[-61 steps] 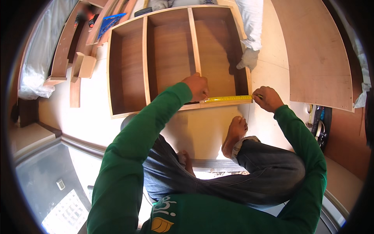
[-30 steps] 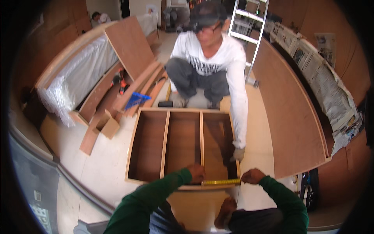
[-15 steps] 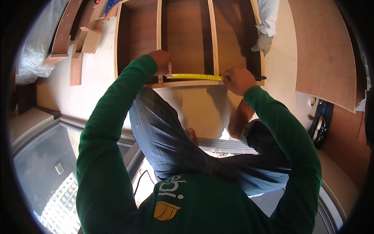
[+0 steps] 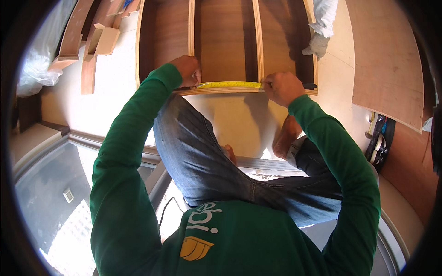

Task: The person measures and marks a wooden cabinet frame using a tape measure and pencil. They then use a set square to draw straight lines on the wood. Another person assists by holding the frame and using a hammer.

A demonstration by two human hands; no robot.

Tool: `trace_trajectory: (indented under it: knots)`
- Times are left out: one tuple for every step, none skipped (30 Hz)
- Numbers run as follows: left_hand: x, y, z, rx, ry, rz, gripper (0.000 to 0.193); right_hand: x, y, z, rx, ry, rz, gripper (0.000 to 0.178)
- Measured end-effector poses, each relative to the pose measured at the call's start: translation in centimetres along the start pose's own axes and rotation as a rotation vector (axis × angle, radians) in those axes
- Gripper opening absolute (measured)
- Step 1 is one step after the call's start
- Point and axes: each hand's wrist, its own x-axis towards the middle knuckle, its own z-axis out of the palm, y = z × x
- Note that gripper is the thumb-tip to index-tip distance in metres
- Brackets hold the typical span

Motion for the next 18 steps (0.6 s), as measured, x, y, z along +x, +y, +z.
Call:
trace_trajectory:
  knots:
    - [0.0,-0.1,0.0,-0.003,-0.004,0.006,0.015,0.1,-0.1,0.0,-0.003,-0.019,0.004,0.019]
    - [-0.2,-0.2,0.2,0.002,0.030,0.016,0.014,0.2,-0.1,-0.1,-0.006,-0.037,0.007,0.019]
    - [-0.5,-0.1,0.4,0.008,0.060,0.025,0.014,0.2,-0.2,-0.1,-0.012,-0.036,0.022,0.019]
    - [-0.6,0.1,0.5,0.014,0.090,0.034,0.014,0.1,-0.4,-0.1,-0.019,-0.035,0.036,0.019]
    - [-0.5,0.1,0.3,-0.016,0.073,0.014,0.014,0.1,-0.4,-0.2,-0.025,-0.034,0.050,0.019]
    - [-0.5,0.2,0.2,-0.046,0.057,-0.009,0.014,0.1,-0.4,-0.1,-0.031,-0.030,0.045,0.019]
    - [-0.5,0.2,0.1,-0.077,0.042,-0.033,0.013,0.1,-0.4,-0.1,-0.037,-0.027,0.040,0.019]
    - [-0.5,0.1,0.3,-0.061,0.065,-0.016,0.013,0.1,-0.4,0.0,-0.043,-0.024,0.034,0.019]
    - [-0.5,0.0,0.6,-0.044,0.088,0.002,0.013,0.1,-0.1,0.2,-0.008,-0.016,0.025,0.019]
    - [-0.5,-0.1,0.8,-0.028,0.112,0.019,0.013,0.2,0.3,0.5,0.027,-0.008,0.016,0.019]
    - [-0.4,-0.2,0.8,-0.064,0.078,-0.021,0.013,0.4,0.7,0.7,0.062,-0.001,0.006,0.020]
    - [-0.3,-0.1,0.7,-0.101,0.045,-0.060,0.013,0.6,0.9,0.7,0.073,-0.024,0.021,0.020]
    - [-0.2,0.1,0.6,-0.138,0.013,-0.099,0.013,0.8,1.1,0.6,0.084,-0.048,0.036,0.021]
    - [-0.3,0.2,0.6,-0.124,0.022,-0.084,0.013,0.9,1.2,0.7,0.095,-0.072,0.052,0.021]
    - [-0.5,0.6,0.3,-0.107,0.034,-0.069,0.013,1.0,1.2,0.7,0.089,-0.076,0.061,0.021]
    - [-0.7,0.7,0.1,-0.091,0.045,-0.054,0.013,1.1,1.2,0.7,0.082,-0.081,0.070,0.021]
    - [-0.6,0.6,0.1,-0.087,0.043,-0.046,0.013,1.1,1.1,0.7,0.075,-0.086,0.079,0.021]
    - [-0.6,0.5,0.3,-0.084,0.043,-0.040,0.013,1.2,1.0,0.7,0.071,-0.087,0.077,0.021]
